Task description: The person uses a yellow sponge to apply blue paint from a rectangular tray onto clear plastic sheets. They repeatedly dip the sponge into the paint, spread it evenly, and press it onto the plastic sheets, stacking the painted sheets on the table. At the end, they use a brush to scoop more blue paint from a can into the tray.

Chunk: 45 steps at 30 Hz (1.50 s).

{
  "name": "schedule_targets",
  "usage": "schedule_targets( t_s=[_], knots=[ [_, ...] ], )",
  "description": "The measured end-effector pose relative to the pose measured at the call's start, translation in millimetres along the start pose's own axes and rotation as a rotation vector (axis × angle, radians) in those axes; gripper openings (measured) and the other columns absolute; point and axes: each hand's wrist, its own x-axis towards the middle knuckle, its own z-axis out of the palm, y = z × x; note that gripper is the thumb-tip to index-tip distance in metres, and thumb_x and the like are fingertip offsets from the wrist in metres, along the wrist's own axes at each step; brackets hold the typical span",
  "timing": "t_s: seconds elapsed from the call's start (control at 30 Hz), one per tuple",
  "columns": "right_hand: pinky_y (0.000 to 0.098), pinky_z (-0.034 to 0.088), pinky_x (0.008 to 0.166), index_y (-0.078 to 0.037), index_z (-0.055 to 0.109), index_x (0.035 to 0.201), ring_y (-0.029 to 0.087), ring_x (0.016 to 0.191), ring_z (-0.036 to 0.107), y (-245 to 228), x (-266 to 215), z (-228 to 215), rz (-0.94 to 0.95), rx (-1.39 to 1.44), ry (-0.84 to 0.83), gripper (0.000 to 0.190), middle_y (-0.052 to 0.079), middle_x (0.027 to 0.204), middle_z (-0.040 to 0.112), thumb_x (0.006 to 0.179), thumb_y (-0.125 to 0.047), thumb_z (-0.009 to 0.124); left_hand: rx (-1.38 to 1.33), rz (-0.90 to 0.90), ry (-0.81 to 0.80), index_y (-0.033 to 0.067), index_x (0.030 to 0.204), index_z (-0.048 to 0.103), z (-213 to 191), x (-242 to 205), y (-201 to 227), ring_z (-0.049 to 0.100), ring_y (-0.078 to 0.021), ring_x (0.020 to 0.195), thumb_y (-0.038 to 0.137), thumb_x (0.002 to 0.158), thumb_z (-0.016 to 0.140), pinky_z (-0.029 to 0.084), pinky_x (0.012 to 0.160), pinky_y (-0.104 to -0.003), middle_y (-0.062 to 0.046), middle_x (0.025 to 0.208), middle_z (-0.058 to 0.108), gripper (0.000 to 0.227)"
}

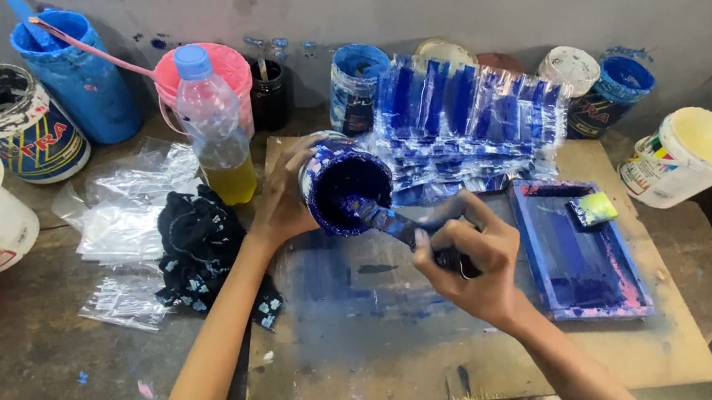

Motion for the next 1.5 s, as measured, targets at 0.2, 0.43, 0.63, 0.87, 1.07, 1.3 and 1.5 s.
schedule_targets(
  t_s=[0.2,0.43,0.63,0.87,1.07,1.3,1.5],
  knots=[
    [0.0367,0.048,0.04,-0.01,0.055,0.064,0.034,0.043,0.06,6.0,-12.5,-21.6,0.011,-0.051,-0.179,0.027,0.012,0.077,0.059,0.075,-0.003,0.079,0.039,-0.257,-0.124,-0.001,0.128,0.05,-9.8,16.2,32.0,0.051,-0.0389,0.136,0.033,0.068,0.088,0.035,0.121,-0.046,-0.023,0.137,0.056,0.079],
    [0.0297,0.046,0.042,-0.01,0.051,0.062,0.029,0.043,0.052,6.0,-8.3,-32.8,-0.025,-0.244,-0.042,0.031,0.009,0.074,0.056,0.078,0.006,0.072,0.034,-0.324,-0.116,0.0008,0.125,0.052,-3.9,16.5,25.5,0.05,-0.0382,0.137,0.034,0.061,0.093,0.031,0.122,-0.045,-0.022,0.137,0.057,0.083],
    [0.0257,0.046,0.045,-0.02,0.058,0.062,0.022,0.043,0.048,25.8,-27.2,-12.6,-0.273,-0.48,0.078,0.029,0.004,0.074,0.054,0.074,-0.003,0.077,0.015,0.05,0.03,0.0021,0.134,0.048,-0.5,11.5,11.0,0.056,-0.0418,0.13,0.04,0.071,0.093,0.043,0.113,-0.05,-0.023,0.135,0.057,0.086],
    [0.0228,0.05,0.049,-0.015,0.061,0.061,0.018,0.051,0.056,51.0,-24.7,10.6,-0.441,-0.358,0.235,0.025,0.009,0.072,0.061,0.072,0.003,0.075,-0.004,0.065,0.02,0.0029,0.134,0.049,-0.8,8.4,8.5,0.057,-0.0437,0.129,0.041,0.072,0.092,0.042,0.111,-0.054,-0.023,0.137,0.058,0.085],
    [0.0225,0.054,0.055,-0.011,0.059,0.062,0.024,0.056,0.063,50.1,-32.0,10.9,-0.417,-0.202,0.217,0.026,0.014,0.074,0.062,0.075,0.004,0.077,-0.01,0.051,0.001,0.0028,0.133,0.049,-0.8,-4.7,-2.9,0.057,-0.0456,0.128,0.042,0.075,0.09,0.043,0.109,-0.055,-0.024,0.135,0.058,0.08],
    [0.0394,0.054,0.045,0.001,0.069,0.079,0.045,0.059,0.068,48.1,-69.0,3.5,0.003,0.23,-0.103,0.013,0.027,0.072,0.064,0.075,0.001,0.081,0.002,0.024,-0.101,0.0037,0.134,0.045,-7.0,-4.4,-3.2,0.051,-0.0481,0.133,0.034,0.071,0.095,0.041,0.111,-0.058,-0.025,0.142,0.053,0.086],
    [0.0339,0.051,0.05,-0.017,0.066,0.071,0.029,0.055,0.063,54.8,-30.9,-29.8,-0.517,-0.318,-0.168,0.02,0.012,0.08,0.062,0.086,-0.01,0.077,0.028,0.131,-0.153,-0.0045,0.132,0.05,-11.2,-2.9,-4.2,0.051,-0.0485,0.131,0.034,0.079,0.09,0.046,0.108,-0.057,-0.026,0.139,0.055,0.077]
  ],
)
